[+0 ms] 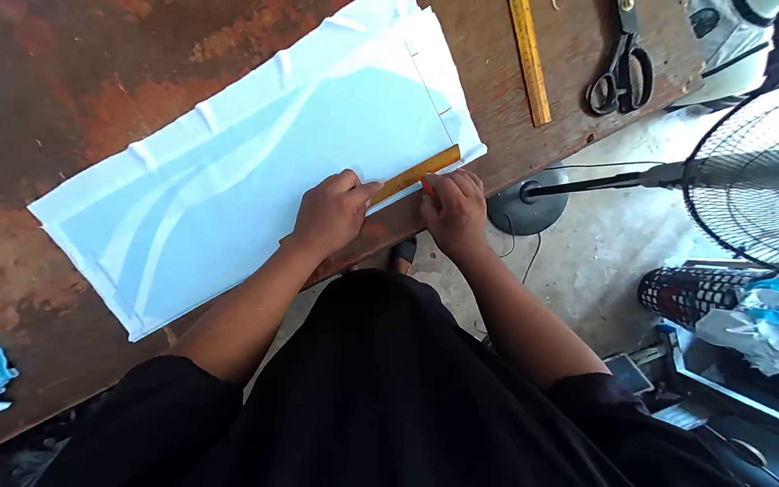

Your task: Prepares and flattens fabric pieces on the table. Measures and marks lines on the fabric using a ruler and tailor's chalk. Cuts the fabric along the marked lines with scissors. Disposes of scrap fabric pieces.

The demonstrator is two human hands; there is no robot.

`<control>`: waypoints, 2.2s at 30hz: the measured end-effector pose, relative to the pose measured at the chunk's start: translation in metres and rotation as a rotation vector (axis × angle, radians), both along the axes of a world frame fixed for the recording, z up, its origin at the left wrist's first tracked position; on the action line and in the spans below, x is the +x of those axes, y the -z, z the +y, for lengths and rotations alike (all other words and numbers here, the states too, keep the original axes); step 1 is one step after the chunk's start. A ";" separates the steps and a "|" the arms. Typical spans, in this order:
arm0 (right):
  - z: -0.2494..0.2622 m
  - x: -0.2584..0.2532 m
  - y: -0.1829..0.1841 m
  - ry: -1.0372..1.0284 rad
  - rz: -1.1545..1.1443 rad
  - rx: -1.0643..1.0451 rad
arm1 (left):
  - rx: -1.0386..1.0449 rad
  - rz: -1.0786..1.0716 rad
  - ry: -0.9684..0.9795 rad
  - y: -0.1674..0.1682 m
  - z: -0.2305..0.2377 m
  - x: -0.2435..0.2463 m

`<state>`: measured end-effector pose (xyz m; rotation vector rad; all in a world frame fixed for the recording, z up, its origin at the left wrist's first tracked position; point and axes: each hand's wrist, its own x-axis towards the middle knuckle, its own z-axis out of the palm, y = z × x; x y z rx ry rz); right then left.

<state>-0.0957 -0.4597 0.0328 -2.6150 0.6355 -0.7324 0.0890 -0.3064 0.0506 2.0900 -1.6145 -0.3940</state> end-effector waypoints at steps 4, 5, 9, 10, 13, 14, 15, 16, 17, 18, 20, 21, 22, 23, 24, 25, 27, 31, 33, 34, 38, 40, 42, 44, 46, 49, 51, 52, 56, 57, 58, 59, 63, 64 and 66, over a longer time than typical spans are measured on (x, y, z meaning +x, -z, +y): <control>0.002 -0.001 0.001 0.010 0.010 -0.012 | -0.007 -0.002 0.006 0.001 0.000 0.000; 0.002 -0.001 0.001 0.010 0.009 -0.016 | -0.009 0.000 0.006 0.001 0.000 0.000; 0.003 0.000 0.000 0.015 0.029 -0.024 | -0.014 0.000 0.005 0.001 0.000 0.000; 0.003 0.000 -0.001 0.015 0.038 -0.025 | -0.013 -0.001 0.004 0.002 0.000 0.000; 0.005 0.000 -0.002 0.019 0.060 -0.032 | -0.002 -0.001 -0.001 0.001 0.000 0.000; 0.005 0.001 -0.002 0.024 0.066 -0.036 | -0.004 -0.001 -0.002 0.001 0.000 0.000; 0.006 0.002 -0.002 0.031 0.070 -0.046 | -0.003 -0.002 -0.001 0.001 0.000 0.000; 0.006 0.003 -0.002 0.037 0.080 -0.055 | -0.003 -0.003 0.000 0.001 0.000 0.000; 0.007 0.004 -0.004 0.042 0.108 -0.057 | -0.003 -0.003 0.001 0.001 0.000 0.000; 0.007 0.005 -0.010 0.044 0.163 -0.048 | -0.002 -0.003 0.002 0.001 0.000 0.000; 0.006 0.009 -0.033 0.045 0.289 -0.018 | 0.002 -0.004 0.001 0.000 -0.001 -0.001; 0.007 0.009 -0.042 0.064 0.285 -0.029 | 0.009 0.000 0.003 -0.001 -0.001 -0.001; 0.009 0.008 -0.048 0.089 0.248 -0.045 | 0.017 0.008 0.008 -0.001 0.000 -0.001; 0.009 0.005 -0.052 0.115 0.212 -0.062 | 0.023 0.012 0.012 -0.002 -0.001 -0.001; 0.010 -0.001 -0.055 0.129 0.190 -0.068 | 0.024 0.017 0.013 -0.002 -0.001 -0.001; 0.011 -0.008 -0.056 0.132 0.185 -0.060 | 0.016 0.027 0.017 -0.003 -0.002 0.000; 0.017 -0.023 -0.053 0.149 0.220 -0.026 | -0.012 0.059 0.010 -0.006 -0.003 0.005; 0.046 -0.053 -0.038 0.161 0.332 0.070 | 0.020 0.082 -0.072 -0.018 -0.016 0.048; 0.067 -0.061 -0.032 0.152 0.350 0.107 | 0.057 0.044 -0.113 -0.020 -0.025 0.080; 0.077 -0.062 -0.030 0.148 0.347 0.124 | 0.082 0.028 -0.125 -0.020 -0.029 0.096; 0.106 -0.055 -0.026 0.113 0.293 0.202 | 0.087 -0.041 -0.109 -0.015 -0.039 0.142; 0.113 -0.047 -0.027 0.101 0.264 0.221 | 0.098 -0.051 -0.089 -0.012 -0.045 0.152; 0.116 -0.041 -0.029 0.085 0.242 0.243 | 0.100 -0.042 -0.064 -0.010 -0.051 0.157; 0.117 -0.034 -0.031 0.073 0.215 0.265 | 0.114 -0.037 -0.051 -0.009 -0.055 0.159; 0.118 -0.028 -0.032 0.064 0.184 0.277 | 0.137 -0.030 -0.054 -0.008 -0.059 0.160; 0.118 -0.020 -0.035 0.048 0.161 0.300 | 0.138 -0.015 -0.065 -0.007 -0.062 0.161; 0.116 -0.011 -0.036 0.043 0.155 0.323 | 0.145 0.018 -0.066 -0.008 -0.063 0.163; 0.114 -0.004 -0.037 0.041 0.149 0.326 | 0.155 0.047 -0.065 -0.010 -0.064 0.163; 0.089 0.041 -0.041 0.037 0.117 0.260 | 0.256 0.099 -0.054 -0.023 -0.075 0.169; 0.079 0.059 -0.040 0.033 0.097 0.213 | 0.306 0.104 -0.046 -0.027 -0.079 0.171; 0.070 0.078 -0.037 0.025 0.069 0.172 | 0.351 0.112 -0.028 -0.033 -0.084 0.174; 0.061 0.099 -0.035 0.016 0.057 0.149 | 0.392 0.110 0.000 -0.037 -0.089 0.178; 0.038 0.172 -0.026 -0.024 0.104 0.095 | 0.466 0.076 0.121 -0.041 -0.103 0.189; 0.034 0.183 -0.023 -0.029 0.117 0.079 | 0.469 0.073 0.138 -0.040 -0.105 0.191; 0.030 0.195 -0.021 -0.028 0.143 0.051 | 0.472 0.078 0.163 -0.039 -0.106 0.193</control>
